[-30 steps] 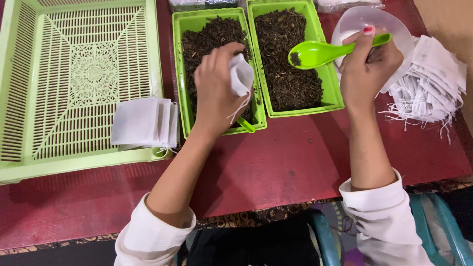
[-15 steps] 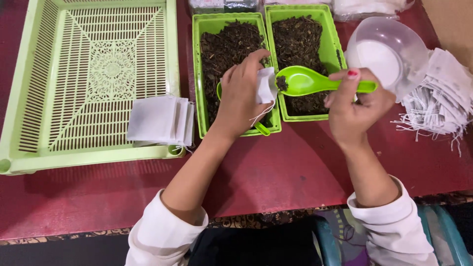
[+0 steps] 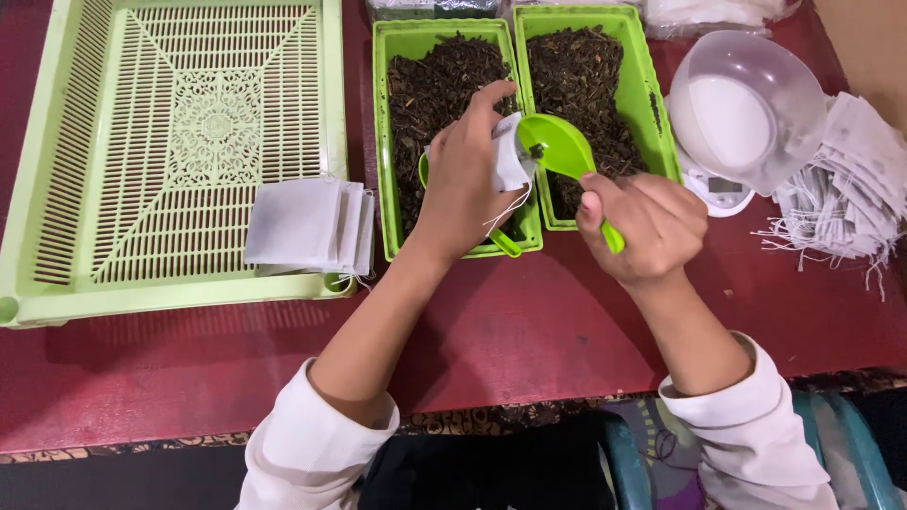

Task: Filling small bags with tea leaves using a spoon and folding them closed

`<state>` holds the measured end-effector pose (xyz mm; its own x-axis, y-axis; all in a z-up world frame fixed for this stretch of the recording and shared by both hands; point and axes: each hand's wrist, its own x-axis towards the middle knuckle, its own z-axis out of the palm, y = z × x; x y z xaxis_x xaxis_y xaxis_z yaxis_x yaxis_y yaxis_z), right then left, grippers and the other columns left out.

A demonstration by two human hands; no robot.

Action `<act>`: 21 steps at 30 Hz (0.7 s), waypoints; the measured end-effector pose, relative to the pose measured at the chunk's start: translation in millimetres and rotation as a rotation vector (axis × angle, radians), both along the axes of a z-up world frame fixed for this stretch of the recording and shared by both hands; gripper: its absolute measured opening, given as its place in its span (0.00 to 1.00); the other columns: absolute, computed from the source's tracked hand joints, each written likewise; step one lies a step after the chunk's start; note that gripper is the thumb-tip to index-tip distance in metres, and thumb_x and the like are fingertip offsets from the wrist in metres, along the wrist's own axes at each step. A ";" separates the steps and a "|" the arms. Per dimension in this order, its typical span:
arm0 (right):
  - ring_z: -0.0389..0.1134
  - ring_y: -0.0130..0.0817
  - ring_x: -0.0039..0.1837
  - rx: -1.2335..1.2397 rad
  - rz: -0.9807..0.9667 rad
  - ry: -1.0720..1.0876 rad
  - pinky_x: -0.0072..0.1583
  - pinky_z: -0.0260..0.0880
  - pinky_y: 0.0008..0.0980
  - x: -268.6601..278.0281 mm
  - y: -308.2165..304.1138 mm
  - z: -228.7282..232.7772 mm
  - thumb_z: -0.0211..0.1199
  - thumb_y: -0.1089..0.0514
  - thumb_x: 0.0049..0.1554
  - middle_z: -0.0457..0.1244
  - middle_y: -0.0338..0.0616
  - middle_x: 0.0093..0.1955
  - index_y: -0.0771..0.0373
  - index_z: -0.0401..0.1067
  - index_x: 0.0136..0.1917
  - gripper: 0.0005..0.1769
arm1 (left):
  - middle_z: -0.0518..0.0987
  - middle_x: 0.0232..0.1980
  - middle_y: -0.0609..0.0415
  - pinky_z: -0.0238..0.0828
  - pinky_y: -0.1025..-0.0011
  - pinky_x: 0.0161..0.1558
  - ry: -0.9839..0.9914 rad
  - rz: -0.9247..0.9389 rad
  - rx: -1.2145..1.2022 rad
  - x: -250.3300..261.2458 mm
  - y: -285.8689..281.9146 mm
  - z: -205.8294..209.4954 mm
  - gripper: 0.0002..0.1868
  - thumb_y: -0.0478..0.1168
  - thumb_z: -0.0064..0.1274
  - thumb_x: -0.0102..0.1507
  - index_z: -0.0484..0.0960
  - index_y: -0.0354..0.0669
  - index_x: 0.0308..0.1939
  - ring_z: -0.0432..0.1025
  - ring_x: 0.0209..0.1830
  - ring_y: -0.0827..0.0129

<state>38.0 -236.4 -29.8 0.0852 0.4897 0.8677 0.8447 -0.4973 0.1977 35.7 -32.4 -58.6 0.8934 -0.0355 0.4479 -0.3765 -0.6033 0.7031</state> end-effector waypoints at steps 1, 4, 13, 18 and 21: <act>0.68 0.43 0.33 0.001 -0.002 0.000 0.37 0.65 0.36 0.5 -1.2 -0.9 0.55 0.63 0.69 0.70 0.49 0.35 0.72 0.78 0.42 0.16 | 0.75 0.65 0.54 0.57 0.55 0.64 0.000 -0.002 0.001 -0.4 0.1 0.7 0.45 0.37 0.70 0.57 0.58 0.48 0.71 0.75 0.65 0.59; 0.68 0.45 0.34 0.011 0.027 0.032 0.38 0.66 0.38 2.4 -3.2 -2.9 0.56 0.63 0.69 0.70 0.52 0.37 0.75 0.79 0.44 0.17 | 0.77 0.59 0.58 0.56 0.59 0.63 0.023 -0.014 -0.049 -0.3 1.8 1.2 0.45 0.34 0.69 0.55 0.57 0.53 0.70 0.74 0.65 0.62; 0.70 0.47 0.35 0.083 0.115 0.063 0.39 0.75 0.40 3.6 -1.0 -10.8 0.58 0.63 0.68 0.70 0.55 0.37 0.77 0.77 0.47 0.14 | 0.78 0.53 0.53 0.57 0.55 0.64 0.039 0.030 -0.100 -1.9 2.2 5.1 0.44 0.36 0.68 0.56 0.57 0.53 0.71 0.74 0.58 0.58; 0.75 0.49 0.37 0.261 0.000 0.118 0.39 0.71 0.43 6.8 -5.1 -0.1 0.50 0.58 0.74 0.70 0.57 0.34 0.70 0.75 0.37 0.25 | 0.74 0.46 0.61 0.57 0.54 0.66 0.045 0.015 -0.143 -1.4 3.5 4.5 0.43 0.33 0.66 0.56 0.58 0.51 0.71 0.74 0.52 0.62; 0.72 0.44 0.32 0.485 -0.062 0.324 0.33 0.65 0.35 18.9 -19.6 -0.3 0.49 0.56 0.76 0.65 0.56 0.33 0.77 0.73 0.50 0.22 | 0.75 0.46 0.58 0.57 0.52 0.66 0.057 0.011 -0.106 -1.6 4.2 5.8 0.46 0.31 0.67 0.54 0.58 0.51 0.71 0.74 0.55 0.60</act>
